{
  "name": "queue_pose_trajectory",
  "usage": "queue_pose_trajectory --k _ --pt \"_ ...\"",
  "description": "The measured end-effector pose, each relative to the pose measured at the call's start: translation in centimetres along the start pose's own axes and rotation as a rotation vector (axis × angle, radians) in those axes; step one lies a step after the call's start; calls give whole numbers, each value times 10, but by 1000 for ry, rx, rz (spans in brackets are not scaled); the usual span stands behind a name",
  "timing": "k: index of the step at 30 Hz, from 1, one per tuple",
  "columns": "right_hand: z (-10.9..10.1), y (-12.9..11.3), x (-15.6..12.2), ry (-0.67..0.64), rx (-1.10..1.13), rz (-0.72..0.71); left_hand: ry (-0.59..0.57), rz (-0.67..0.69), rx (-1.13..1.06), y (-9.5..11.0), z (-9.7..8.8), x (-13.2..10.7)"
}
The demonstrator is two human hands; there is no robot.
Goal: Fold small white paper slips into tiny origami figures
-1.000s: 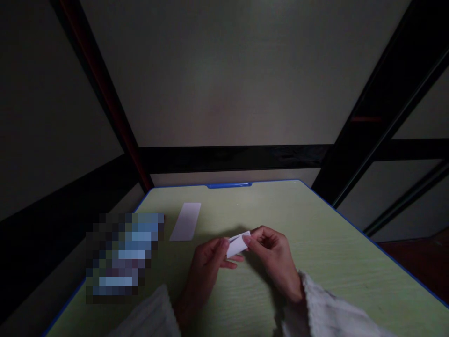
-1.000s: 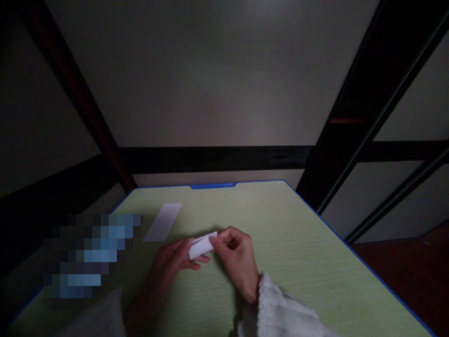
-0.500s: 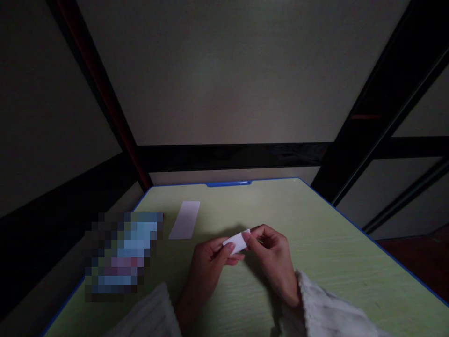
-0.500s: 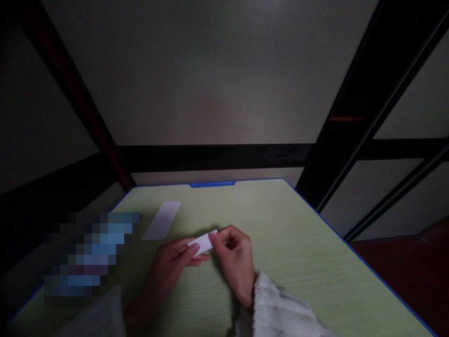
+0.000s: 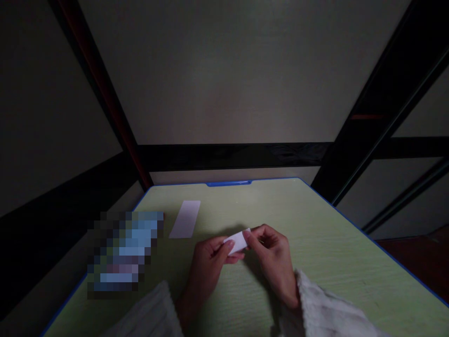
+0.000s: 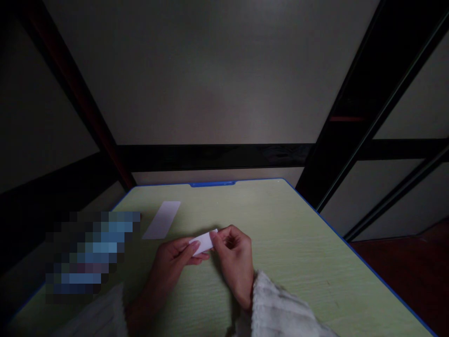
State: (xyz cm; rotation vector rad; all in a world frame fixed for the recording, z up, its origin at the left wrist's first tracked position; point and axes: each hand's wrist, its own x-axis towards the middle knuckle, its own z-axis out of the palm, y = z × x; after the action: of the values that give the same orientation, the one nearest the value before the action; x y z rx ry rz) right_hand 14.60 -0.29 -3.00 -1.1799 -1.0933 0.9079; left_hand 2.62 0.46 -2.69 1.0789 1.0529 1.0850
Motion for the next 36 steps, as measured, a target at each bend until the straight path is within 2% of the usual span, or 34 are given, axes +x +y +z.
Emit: queue_pose_trajectory --k 6,10,14,19,24,28,30,33,36 --pt "2 0 2 -68 60 30 16 5 5 1 -2 1" --pt "6 -1 2 -158 236 112 41 0 2 1 -3 0" --pt "6 -1 1 -197 294 198 48 4 67 1 -2 0" --pt "2 1 5 -179 278 187 46 16 109 3 -4 1" --pt "-1 3 10 -214 231 151 13 -31 104 7 -9 3" --pt "-6 2 9 -231 85 1 6 -70 16 5 -12 5" --pt "-10 -1 8 -252 -78 -171 38 -87 -44 4 -14 6" --pt "-16 -5 7 -394 -362 -488 34 -123 -129 3 -15 7" --pt "-19 -6 6 -465 -451 -573 -41 -187 -169 1 -15 7"
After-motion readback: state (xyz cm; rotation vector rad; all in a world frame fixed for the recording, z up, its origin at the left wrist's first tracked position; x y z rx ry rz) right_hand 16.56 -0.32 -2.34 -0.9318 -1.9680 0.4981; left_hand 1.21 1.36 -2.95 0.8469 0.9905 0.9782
